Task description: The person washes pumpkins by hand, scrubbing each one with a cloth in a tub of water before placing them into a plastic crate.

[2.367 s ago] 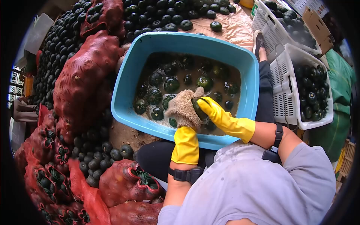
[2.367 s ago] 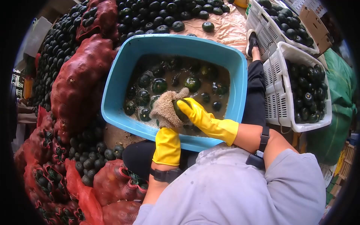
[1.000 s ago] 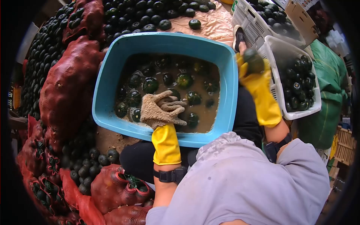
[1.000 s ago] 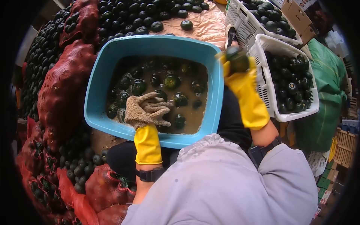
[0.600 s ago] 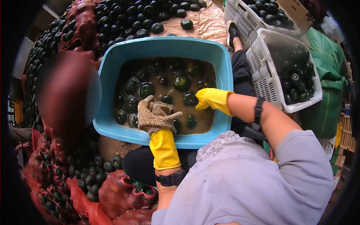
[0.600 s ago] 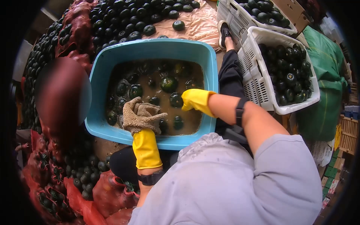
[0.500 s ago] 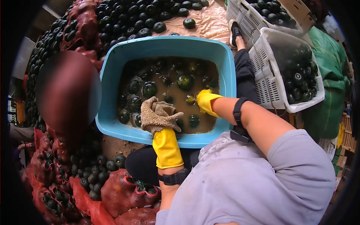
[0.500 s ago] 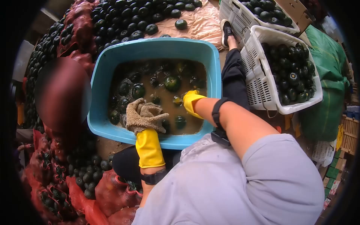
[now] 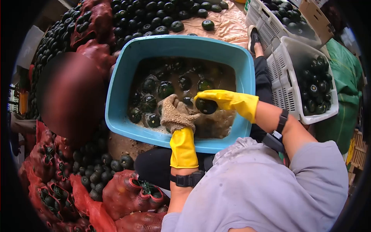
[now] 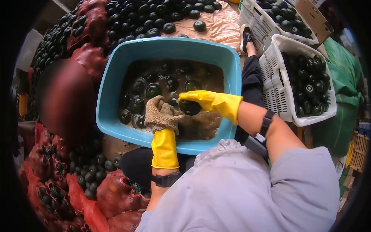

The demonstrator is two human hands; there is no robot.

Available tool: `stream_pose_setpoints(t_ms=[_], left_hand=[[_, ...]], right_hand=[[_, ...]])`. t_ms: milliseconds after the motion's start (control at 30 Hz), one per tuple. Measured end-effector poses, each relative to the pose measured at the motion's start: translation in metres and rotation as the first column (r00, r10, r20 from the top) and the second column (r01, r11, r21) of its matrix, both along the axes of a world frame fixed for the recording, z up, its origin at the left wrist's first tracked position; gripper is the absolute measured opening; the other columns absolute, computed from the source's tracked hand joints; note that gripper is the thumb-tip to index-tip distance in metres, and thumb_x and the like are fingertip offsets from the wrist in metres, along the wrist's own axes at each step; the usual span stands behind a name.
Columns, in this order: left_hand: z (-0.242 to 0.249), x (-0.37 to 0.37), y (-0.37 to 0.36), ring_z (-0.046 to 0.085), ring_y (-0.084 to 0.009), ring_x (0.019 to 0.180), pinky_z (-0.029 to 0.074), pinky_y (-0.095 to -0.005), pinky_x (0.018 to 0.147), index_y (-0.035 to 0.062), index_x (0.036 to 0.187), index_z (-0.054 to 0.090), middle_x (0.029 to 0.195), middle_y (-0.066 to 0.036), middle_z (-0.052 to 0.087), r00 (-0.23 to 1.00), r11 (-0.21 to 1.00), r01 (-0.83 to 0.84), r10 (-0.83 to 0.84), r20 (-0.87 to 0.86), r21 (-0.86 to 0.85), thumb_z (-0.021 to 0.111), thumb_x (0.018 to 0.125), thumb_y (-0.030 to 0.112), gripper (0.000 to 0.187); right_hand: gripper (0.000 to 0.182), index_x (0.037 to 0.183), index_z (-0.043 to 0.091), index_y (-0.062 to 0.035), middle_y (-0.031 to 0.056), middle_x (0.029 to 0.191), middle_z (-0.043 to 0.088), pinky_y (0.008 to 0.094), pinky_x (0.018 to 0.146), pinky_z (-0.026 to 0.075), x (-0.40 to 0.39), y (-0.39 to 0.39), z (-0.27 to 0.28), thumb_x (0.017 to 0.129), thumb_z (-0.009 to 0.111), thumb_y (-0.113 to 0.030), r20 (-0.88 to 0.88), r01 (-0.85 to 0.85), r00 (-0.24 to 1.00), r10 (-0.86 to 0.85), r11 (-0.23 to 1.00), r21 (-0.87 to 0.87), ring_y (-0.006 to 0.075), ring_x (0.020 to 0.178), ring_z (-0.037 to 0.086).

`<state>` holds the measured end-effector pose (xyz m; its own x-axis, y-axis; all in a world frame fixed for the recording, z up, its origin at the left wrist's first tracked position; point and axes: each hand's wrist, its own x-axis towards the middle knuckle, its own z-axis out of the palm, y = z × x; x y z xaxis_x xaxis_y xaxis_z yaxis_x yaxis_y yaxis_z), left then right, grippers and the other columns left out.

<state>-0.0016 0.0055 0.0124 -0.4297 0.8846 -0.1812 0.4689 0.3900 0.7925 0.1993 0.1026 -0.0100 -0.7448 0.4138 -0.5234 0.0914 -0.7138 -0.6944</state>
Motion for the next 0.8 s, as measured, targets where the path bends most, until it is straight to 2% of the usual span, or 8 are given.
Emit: stream_pose_setpoints(t_ms=[67, 133, 233, 400, 500, 600, 700, 800], left_hand=[[-0.021, -0.007, 0.017, 0.068, -0.0331, 0.096, 0.056, -0.0443, 0.087, 0.0036, 0.12, 0.064, 0.101, -0.014, 0.067, 0.871, 0.963, 0.255, -0.19, -0.452, 0.087, 0.081, 0.08, 0.028, 0.05], [-0.014, -0.001, 0.011, 0.064, -0.0428, 0.094, 0.052, -0.048, 0.08, 0.0021, 0.107, 0.068, 0.093, -0.018, 0.065, 0.695, 0.898, 0.393, -0.149, -0.704, 0.198, 0.085, 0.061, 0.048, 0.067], [0.011, 0.038, 0.004, 0.058, -0.041, 0.108, 0.046, -0.0492, 0.098, 0.0022, 0.117, 0.061, 0.109, -0.018, 0.061, 0.917, 0.887, 0.296, -0.159, -0.367, 0.355, 0.092, 0.042, 0.055, 0.097], [0.034, 0.002, -0.007, 0.061, -0.0349, 0.116, 0.049, -0.0454, 0.1, 0.004, 0.122, 0.061, 0.119, -0.016, 0.063, 0.825, 0.818, 0.435, -0.194, -0.532, 0.376, 0.087, 0.071, 0.041, 0.068], [-0.014, 0.013, 0.011, 0.064, -0.0311, 0.113, 0.051, -0.043, 0.1, 0.0057, 0.114, 0.065, 0.119, -0.014, 0.065, 0.99, 0.88, 0.114, -0.137, 0.017, 0.462, 0.077, 0.084, 0.028, 0.039], [0.055, 0.031, 0.004, 0.066, -0.026, 0.111, 0.054, -0.0418, 0.099, 0.0078, 0.126, 0.062, 0.119, -0.014, 0.065, 0.983, 0.901, 0.17, -0.128, -0.13, 0.4, 0.063, 0.098, 0.022, 0.032], [-0.003, 0.007, 0.001, 0.065, -0.0268, 0.113, 0.054, -0.0442, 0.101, 0.0075, 0.13, 0.058, 0.12, -0.013, 0.064, 0.09, 0.868, -0.355, -0.339, 0.937, 0.348, 0.052, 0.106, 0.025, 0.03], [0.024, 0.023, -0.006, 0.065, -0.0287, 0.114, 0.052, -0.0419, 0.105, 0.0054, 0.136, 0.055, 0.125, -0.013, 0.065, 0.757, 0.846, -0.215, -0.171, 0.63, 0.488, 0.07, 0.095, 0.032, 0.051]], right_hand=[[0.026, 0.122, 0.073, -0.0074, 0.0073, 0.12, 0.072, 0.0338, 0.105, 0.049, -0.028, -0.027, 0.035, 0.104, 0.066, -0.025, -0.176, 0.2, 0.961, -0.213, 0.976, -0.088, 0.0164, 0.116, 0.065], [0.038, 0.118, 0.071, -0.0062, 0.0058, 0.11, 0.073, 0.0326, 0.101, 0.05, -0.055, -0.058, 0.02, 0.095, 0.077, -0.035, -0.044, 0.257, 0.951, -0.305, 0.706, 0.659, 0.0155, 0.107, 0.065], [0.041, 0.119, 0.071, -0.0048, 0.0144, 0.118, 0.071, 0.0394, 0.103, 0.05, -0.078, -0.026, 0.019, 0.092, 0.077, -0.035, 0.101, 0.331, 0.811, -0.576, 0.595, 0.732, 0.0275, 0.114, 0.065], [0.045, 0.122, 0.072, -0.009, 0.0191, 0.125, 0.067, 0.0451, 0.111, 0.044, -0.079, -0.082, 0.042, 0.086, 0.081, -0.034, 0.099, 0.159, 0.868, -0.487, 0.461, 0.873, 0.0374, 0.124, 0.06], [0.045, 0.123, 0.071, -0.0086, 0.0196, 0.127, 0.068, 0.0457, 0.108, 0.046, -0.074, -0.043, 0.029, 0.086, 0.082, -0.031, -0.212, 0.246, 0.93, -0.301, 0.079, 0.966, 0.0379, 0.121, 0.062], [0.045, 0.126, 0.07, -0.0106, 0.0184, 0.132, 0.066, 0.044, 0.11, 0.045, -0.093, -0.023, 0.018, 0.089, 0.08, -0.033, 0.053, 0.206, 0.788, -0.613, 0.344, 0.916, 0.0356, 0.126, 0.06], [0.041, 0.129, 0.07, -0.0106, 0.016, 0.129, 0.069, 0.0432, 0.113, 0.044, -0.072, -0.044, 0.059, 0.096, 0.073, -0.035, -0.107, 0.132, 0.991, -0.081, 0.474, 0.87, 0.0335, 0.129, 0.061], [0.036, 0.129, 0.069, -0.0083, 0.0187, 0.129, 0.068, 0.0433, 0.111, 0.045, -0.077, -0.01, 0.036, 0.1, 0.066, -0.029, 0.161, -0.089, 0.958, -0.237, 0.29, 0.953, 0.0378, 0.124, 0.061]])
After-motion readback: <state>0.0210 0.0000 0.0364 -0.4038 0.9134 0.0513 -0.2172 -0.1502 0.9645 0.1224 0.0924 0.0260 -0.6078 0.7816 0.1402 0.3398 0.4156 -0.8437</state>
